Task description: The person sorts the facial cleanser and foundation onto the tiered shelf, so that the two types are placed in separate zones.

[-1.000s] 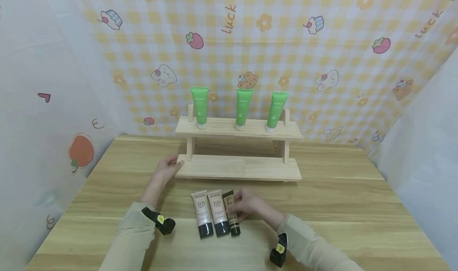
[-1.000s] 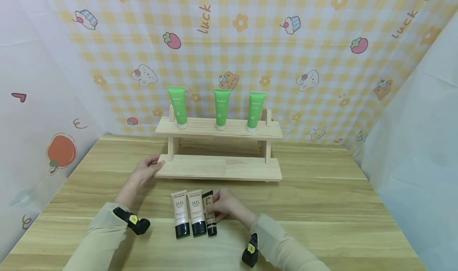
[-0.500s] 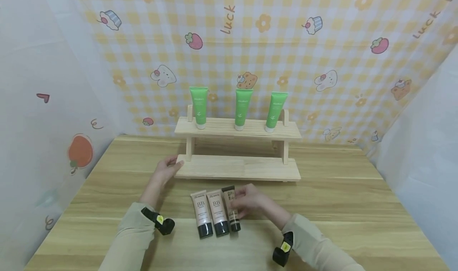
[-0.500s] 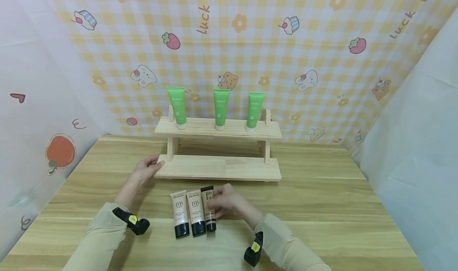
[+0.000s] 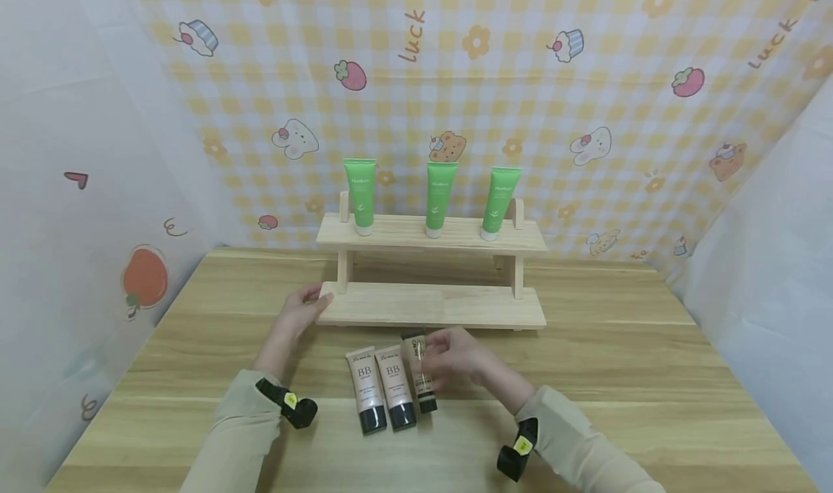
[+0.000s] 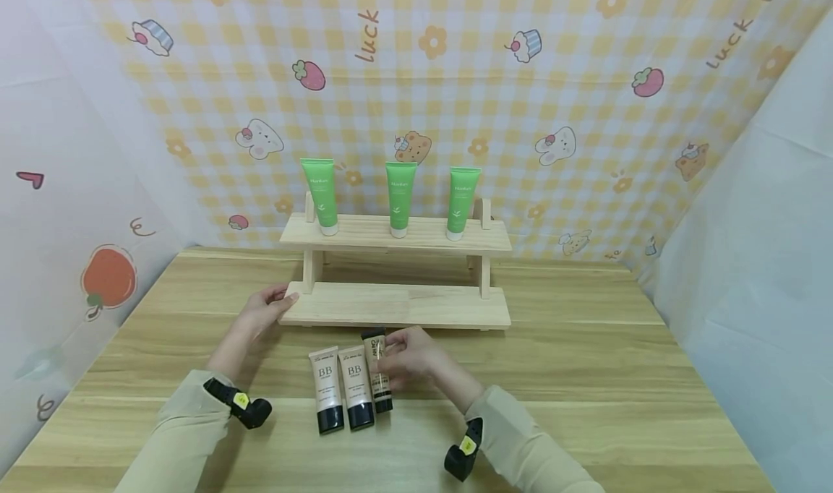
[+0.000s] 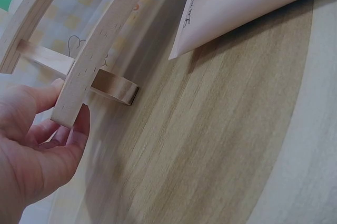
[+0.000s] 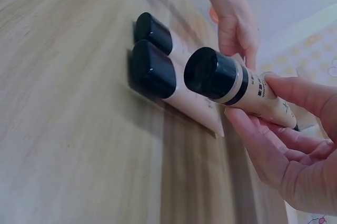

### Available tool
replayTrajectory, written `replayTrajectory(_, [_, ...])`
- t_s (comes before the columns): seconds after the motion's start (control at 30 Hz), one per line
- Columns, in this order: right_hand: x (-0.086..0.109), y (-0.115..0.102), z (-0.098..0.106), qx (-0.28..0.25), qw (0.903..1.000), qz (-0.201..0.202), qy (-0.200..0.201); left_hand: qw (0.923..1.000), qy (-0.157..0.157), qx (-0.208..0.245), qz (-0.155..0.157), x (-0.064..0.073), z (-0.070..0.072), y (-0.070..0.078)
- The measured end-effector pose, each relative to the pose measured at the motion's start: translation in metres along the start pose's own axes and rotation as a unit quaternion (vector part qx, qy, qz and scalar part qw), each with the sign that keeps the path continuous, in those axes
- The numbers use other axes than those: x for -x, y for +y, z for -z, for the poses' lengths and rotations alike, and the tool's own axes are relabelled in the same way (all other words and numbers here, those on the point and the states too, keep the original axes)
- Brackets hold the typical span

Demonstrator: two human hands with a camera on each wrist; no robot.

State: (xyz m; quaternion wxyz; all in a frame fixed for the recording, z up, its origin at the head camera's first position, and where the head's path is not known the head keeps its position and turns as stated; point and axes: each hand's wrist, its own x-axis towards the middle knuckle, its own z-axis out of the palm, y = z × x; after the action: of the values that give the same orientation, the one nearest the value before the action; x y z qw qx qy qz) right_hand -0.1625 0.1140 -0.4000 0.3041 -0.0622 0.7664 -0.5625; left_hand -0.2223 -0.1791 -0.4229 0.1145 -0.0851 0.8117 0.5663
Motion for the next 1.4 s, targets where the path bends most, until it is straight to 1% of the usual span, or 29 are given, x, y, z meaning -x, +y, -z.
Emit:
replayTrajectory(0.17, [-0.001, -0.006, 0.001, 0.010, 0.9999, 0.007, 0.011, 1.0000, 0.000, -0.001, 0.001, 0.001, 0.000, -0.001])
replayTrajectory(0.33, [-0.005, -0.012, 0.001, 0.036, 0.9986, 0.026, 0.027, 1.0000, -0.003, -0.001, 0.001, 0.000, 0.000, -0.001])
replayTrajectory(0.6, [-0.012, -0.025, -0.001, 0.034, 0.9981, 0.043, 0.026, 0.9999, -0.008, 0.005, -0.003, 0.000, 0.001, -0.002])
replayTrajectory(0.73, [-0.018, -0.033, -0.002, 0.046, 0.9971, 0.046, 0.041, 1.0000, -0.007, 0.000, 0.001, 0.000, 0.001, -0.001])
replayTrajectory(0.9, [-0.026, -0.043, -0.005, 0.069, 0.9934, 0.054, 0.074, 1.0000, -0.008, 0.002, 0.002, 0.000, 0.001, 0.000])
replayTrajectory(1.03, [-0.030, -0.052, -0.008, 0.055, 0.9938, 0.051, 0.081, 1.0000, -0.006, 0.007, 0.002, -0.001, 0.000, 0.001])
replayTrajectory(1.17, [-0.036, -0.059, -0.009, 0.040, 0.9938, 0.057, 0.086, 1.0000, -0.004, 0.007, 0.003, -0.001, 0.000, 0.001])
replayTrajectory(1.23, [-0.039, -0.061, -0.009, 0.044, 0.9928, 0.062, 0.092, 1.0000, -0.004, 0.007, 0.003, -0.001, 0.000, 0.001])
replayTrajectory(1.4, [-0.047, -0.068, -0.010, 0.017, 0.9918, 0.066, 0.108, 1.0000, 0.001, 0.007, 0.004, -0.002, 0.000, 0.000])
